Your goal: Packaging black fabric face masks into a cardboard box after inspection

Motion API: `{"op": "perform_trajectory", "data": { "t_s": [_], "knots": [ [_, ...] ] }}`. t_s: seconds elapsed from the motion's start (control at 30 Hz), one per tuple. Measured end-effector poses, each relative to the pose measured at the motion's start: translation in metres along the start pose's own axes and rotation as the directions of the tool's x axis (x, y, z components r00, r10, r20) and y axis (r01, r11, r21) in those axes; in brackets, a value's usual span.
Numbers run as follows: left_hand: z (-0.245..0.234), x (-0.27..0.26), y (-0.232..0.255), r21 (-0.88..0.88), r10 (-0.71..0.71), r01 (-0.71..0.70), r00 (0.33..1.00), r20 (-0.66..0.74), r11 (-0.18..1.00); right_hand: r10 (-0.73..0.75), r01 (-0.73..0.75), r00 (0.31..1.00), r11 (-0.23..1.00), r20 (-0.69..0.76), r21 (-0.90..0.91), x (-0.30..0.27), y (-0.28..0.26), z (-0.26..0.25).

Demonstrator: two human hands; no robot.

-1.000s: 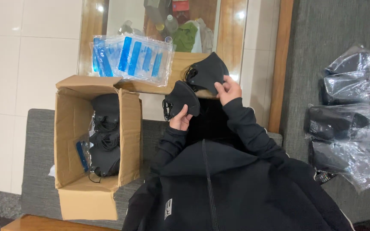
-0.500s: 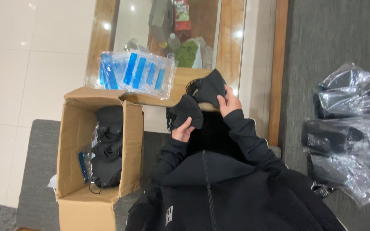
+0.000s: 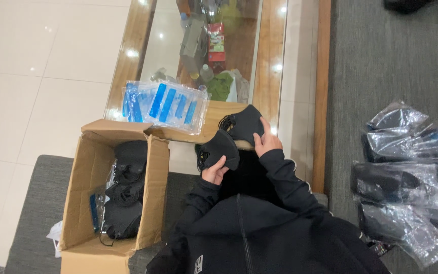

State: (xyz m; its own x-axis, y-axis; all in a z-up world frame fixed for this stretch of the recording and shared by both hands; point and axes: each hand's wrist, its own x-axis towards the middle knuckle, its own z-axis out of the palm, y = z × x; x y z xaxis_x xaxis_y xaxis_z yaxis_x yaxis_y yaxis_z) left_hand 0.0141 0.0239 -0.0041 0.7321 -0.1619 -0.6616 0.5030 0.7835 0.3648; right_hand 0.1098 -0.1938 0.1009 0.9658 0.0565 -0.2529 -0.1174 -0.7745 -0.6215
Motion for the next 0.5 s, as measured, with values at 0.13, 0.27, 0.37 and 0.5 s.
{"op": "perform_trajectory", "data": {
  "t_s": [0.13, 0.27, 0.37, 0.5],
  "knots": [
    [0.006, -0.005, 0.000, -0.034, -0.021, 0.022, 0.999, 0.034, 0.999, -0.040, 0.038, 0.999, 0.998, -0.029, -0.041, 0.006, 0.011, 0.008],
    [0.016, -0.010, 0.005, -0.082, 0.015, -0.013, 1.000, 0.024, 0.997, -0.046, 0.045, 0.998, 0.999, -0.051, -0.030, 0.008, 0.014, 0.010],
    [0.019, -0.017, 0.002, -0.071, 0.004, -0.003, 1.000, 0.013, 0.997, -0.053, 0.051, 0.997, 0.998, -0.063, -0.033, 0.010, 0.018, 0.013],
    [0.016, -0.015, 0.001, -0.068, 0.011, -0.008, 0.999, 0.034, 0.998, -0.060, 0.059, 0.996, 0.998, -0.066, -0.021, 0.008, 0.017, 0.013]
  ]
}}
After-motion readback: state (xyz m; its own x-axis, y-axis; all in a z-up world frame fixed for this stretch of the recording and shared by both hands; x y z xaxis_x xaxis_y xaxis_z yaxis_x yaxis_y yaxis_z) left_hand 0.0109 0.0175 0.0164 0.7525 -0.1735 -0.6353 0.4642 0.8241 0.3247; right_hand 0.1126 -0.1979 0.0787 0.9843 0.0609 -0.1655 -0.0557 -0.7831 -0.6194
